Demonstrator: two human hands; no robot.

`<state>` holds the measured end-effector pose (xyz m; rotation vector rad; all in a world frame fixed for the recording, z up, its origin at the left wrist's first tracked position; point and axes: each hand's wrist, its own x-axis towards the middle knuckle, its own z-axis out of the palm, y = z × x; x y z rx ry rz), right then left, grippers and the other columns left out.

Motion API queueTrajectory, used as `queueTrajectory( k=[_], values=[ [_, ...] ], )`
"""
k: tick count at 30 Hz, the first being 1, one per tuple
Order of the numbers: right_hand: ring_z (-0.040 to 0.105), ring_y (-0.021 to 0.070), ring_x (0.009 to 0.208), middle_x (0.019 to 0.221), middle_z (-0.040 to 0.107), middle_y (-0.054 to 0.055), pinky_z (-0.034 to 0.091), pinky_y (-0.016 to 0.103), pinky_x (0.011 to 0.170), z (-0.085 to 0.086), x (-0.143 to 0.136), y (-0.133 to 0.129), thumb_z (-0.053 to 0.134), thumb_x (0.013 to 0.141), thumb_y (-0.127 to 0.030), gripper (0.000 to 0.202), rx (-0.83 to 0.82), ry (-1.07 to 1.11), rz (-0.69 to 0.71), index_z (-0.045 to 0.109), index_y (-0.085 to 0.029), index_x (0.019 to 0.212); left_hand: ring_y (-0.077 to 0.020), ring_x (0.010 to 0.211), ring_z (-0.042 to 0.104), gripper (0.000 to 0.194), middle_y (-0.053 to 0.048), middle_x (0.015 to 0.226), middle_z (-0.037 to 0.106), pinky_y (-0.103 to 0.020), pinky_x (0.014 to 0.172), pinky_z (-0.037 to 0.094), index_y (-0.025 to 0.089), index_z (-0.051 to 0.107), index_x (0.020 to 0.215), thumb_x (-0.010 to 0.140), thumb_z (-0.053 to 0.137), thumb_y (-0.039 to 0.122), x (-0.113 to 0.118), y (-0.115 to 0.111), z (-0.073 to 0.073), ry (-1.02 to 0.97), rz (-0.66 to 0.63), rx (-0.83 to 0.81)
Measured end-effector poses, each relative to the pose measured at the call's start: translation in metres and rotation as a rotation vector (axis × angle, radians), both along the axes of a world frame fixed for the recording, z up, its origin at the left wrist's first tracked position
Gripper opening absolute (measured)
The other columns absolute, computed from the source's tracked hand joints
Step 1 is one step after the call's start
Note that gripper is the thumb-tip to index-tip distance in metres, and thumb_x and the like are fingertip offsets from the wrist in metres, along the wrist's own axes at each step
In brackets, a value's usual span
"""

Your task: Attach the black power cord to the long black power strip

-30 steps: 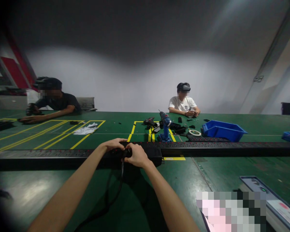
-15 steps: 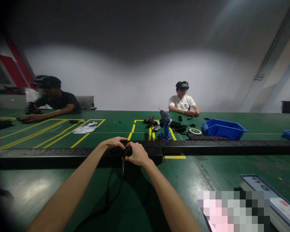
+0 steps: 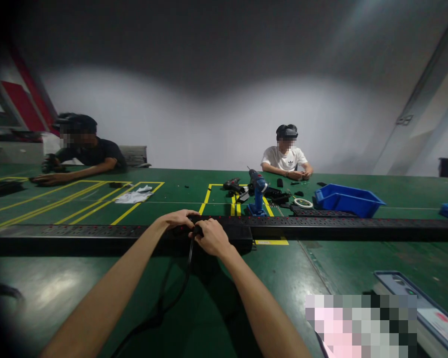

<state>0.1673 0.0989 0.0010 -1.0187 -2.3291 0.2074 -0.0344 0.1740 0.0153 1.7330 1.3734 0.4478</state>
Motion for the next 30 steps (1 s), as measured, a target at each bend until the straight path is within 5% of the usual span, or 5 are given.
queueTrajectory(
  k=[6,11,15,30],
  values=[
    [0.057,0.0220,0.098,0.109,0.067,0.005,0.041,0.032,0.088,0.005,0.008,0.004,0.063,0.076,-0.020,0.039,-0.128,0.083,0.059,0.064,-0.023,0.115,-0.0258,0.109,0.062,0.074,-0.004,0.122,0.066,-0.029,0.089,0.050,0.021,0.059,0.126,0.052,0.068,0.018,0.002,-0.003,0.003,-0.003,-0.029,0.037],
    [0.059,0.0196,0.102,0.111,0.068,0.002,0.042,0.031,0.089,0.010,0.010,0.009,0.046,0.091,-0.026,0.029,-0.265,0.186,0.086,0.068,-0.025,0.110,-0.0260,0.108,0.063,0.078,-0.006,0.122,0.066,-0.029,0.089,0.051,0.019,0.055,0.130,0.052,0.067,0.020,0.001,-0.004,0.002,-0.013,-0.015,0.027],
    [0.062,0.0187,0.091,0.102,0.070,0.003,0.045,0.028,0.082,0.010,0.008,0.008,0.054,0.091,-0.041,0.028,-0.291,0.245,0.120,0.070,-0.021,0.103,-0.0262,0.105,0.064,0.079,-0.006,0.119,0.068,-0.029,0.087,0.051,0.019,0.054,0.131,0.053,0.068,0.023,0.002,-0.006,0.004,0.015,0.008,0.012],
    [0.060,0.0160,0.083,0.094,0.069,0.003,0.044,0.026,0.073,0.008,0.011,0.004,0.061,0.087,-0.042,0.028,-0.256,0.278,0.115,0.069,-0.021,0.103,-0.0294,0.113,0.059,0.077,-0.008,0.123,0.064,-0.034,0.094,0.048,0.019,0.055,0.130,0.055,0.069,0.024,0.006,-0.023,0.017,0.022,0.004,0.128]
  ],
)
